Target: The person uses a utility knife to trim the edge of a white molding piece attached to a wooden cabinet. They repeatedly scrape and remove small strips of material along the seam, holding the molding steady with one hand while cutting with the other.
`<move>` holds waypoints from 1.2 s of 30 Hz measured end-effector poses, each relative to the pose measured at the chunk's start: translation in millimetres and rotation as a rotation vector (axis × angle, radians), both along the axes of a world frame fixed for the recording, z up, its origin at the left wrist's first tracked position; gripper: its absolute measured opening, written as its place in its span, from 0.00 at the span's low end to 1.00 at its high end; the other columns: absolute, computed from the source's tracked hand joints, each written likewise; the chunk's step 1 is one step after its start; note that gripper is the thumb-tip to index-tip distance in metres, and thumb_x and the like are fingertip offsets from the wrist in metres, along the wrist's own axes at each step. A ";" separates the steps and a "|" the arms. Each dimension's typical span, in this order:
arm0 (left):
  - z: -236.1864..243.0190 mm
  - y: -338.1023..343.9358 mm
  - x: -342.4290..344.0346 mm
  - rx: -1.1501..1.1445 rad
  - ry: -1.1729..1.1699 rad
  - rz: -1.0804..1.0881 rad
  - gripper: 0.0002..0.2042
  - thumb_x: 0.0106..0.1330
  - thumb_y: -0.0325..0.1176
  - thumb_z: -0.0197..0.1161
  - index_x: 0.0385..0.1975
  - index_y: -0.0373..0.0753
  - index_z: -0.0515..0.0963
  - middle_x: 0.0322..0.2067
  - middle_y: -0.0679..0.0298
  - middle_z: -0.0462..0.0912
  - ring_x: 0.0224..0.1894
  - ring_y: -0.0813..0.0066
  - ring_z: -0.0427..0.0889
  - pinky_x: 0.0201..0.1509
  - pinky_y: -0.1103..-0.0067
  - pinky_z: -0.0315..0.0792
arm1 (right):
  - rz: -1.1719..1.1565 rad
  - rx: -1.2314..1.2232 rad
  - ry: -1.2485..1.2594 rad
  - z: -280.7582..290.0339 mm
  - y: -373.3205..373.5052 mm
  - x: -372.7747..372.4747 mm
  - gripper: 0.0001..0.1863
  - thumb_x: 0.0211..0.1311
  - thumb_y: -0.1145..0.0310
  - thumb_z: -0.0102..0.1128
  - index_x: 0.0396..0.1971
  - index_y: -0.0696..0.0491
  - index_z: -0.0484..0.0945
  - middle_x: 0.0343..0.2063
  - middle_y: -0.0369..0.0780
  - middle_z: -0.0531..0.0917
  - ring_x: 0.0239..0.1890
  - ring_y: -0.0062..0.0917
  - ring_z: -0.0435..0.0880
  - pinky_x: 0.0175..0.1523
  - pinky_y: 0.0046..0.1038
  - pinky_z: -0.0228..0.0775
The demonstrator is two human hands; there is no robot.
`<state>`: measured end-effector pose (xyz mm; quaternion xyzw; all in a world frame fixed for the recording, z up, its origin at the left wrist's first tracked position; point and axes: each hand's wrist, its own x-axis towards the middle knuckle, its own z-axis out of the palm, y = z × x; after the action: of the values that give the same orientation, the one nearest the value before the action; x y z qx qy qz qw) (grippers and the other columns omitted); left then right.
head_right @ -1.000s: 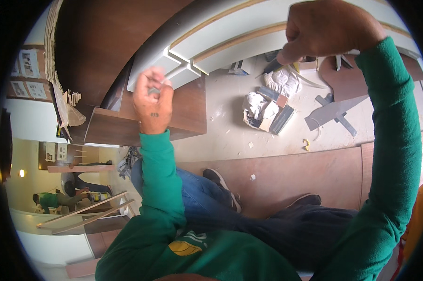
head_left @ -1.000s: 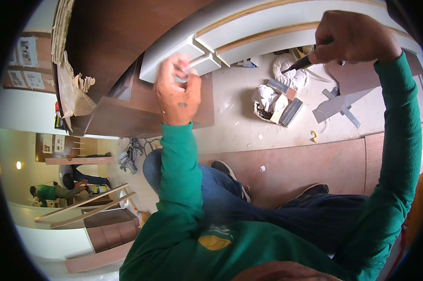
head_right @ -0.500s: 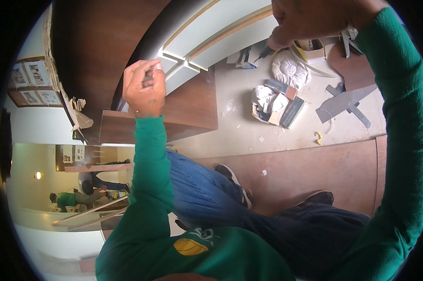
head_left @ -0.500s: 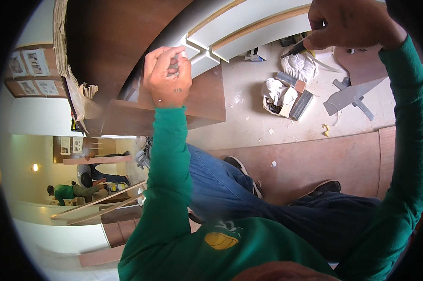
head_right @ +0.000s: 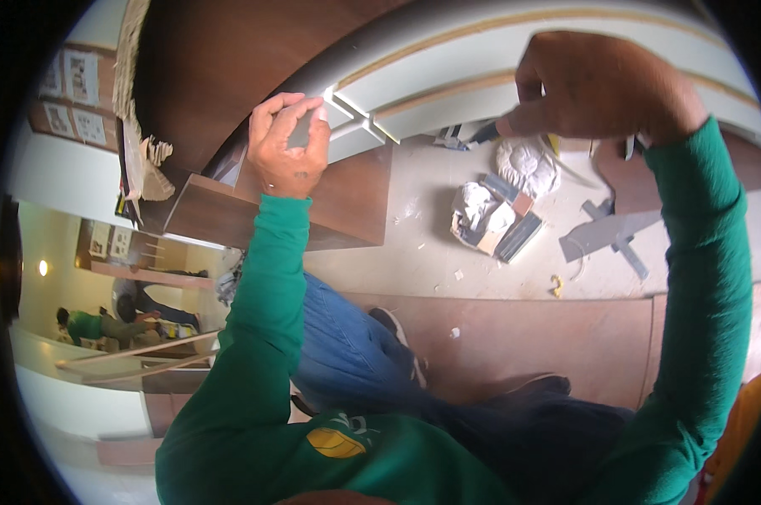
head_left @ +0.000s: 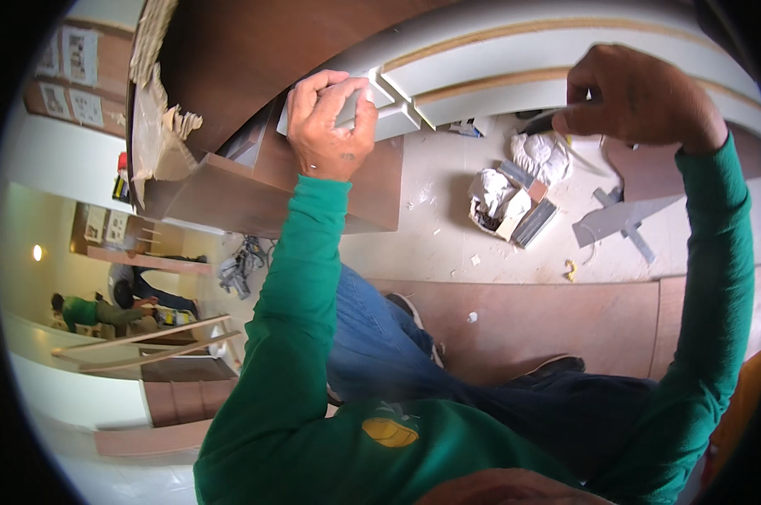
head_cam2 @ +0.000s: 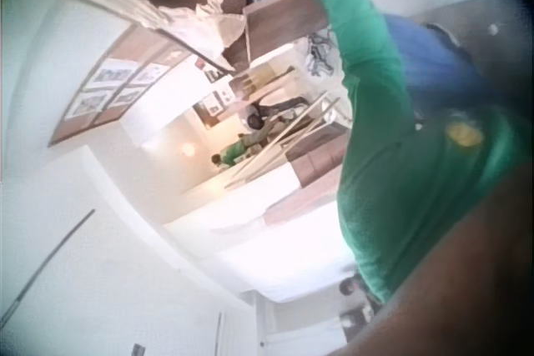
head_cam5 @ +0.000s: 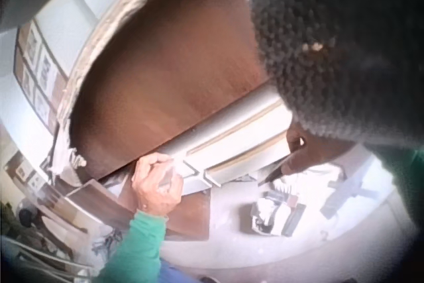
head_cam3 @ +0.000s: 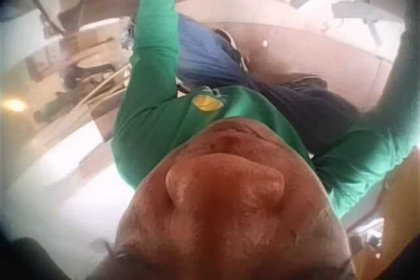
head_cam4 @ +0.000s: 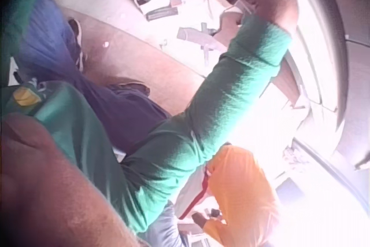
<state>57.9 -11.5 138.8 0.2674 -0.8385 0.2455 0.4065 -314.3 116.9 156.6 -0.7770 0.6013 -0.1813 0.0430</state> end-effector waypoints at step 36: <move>-47.7 49.4 -52.4 1.175 0.816 -0.205 0.27 0.81 0.55 0.65 0.54 0.31 0.87 0.40 0.66 0.89 0.44 0.75 0.90 0.42 0.76 0.87 | 0.195 -0.183 -0.231 9.6 -27.6 82.4 0.17 0.69 0.59 0.75 0.38 0.61 0.88 0.28 0.49 0.91 0.27 0.38 0.91 0.38 0.37 0.84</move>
<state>5.6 37.9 91.1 0.4322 -0.6343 -0.4045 0.4972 -231.9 89.4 166.1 -0.8064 0.4950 -0.3184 0.0582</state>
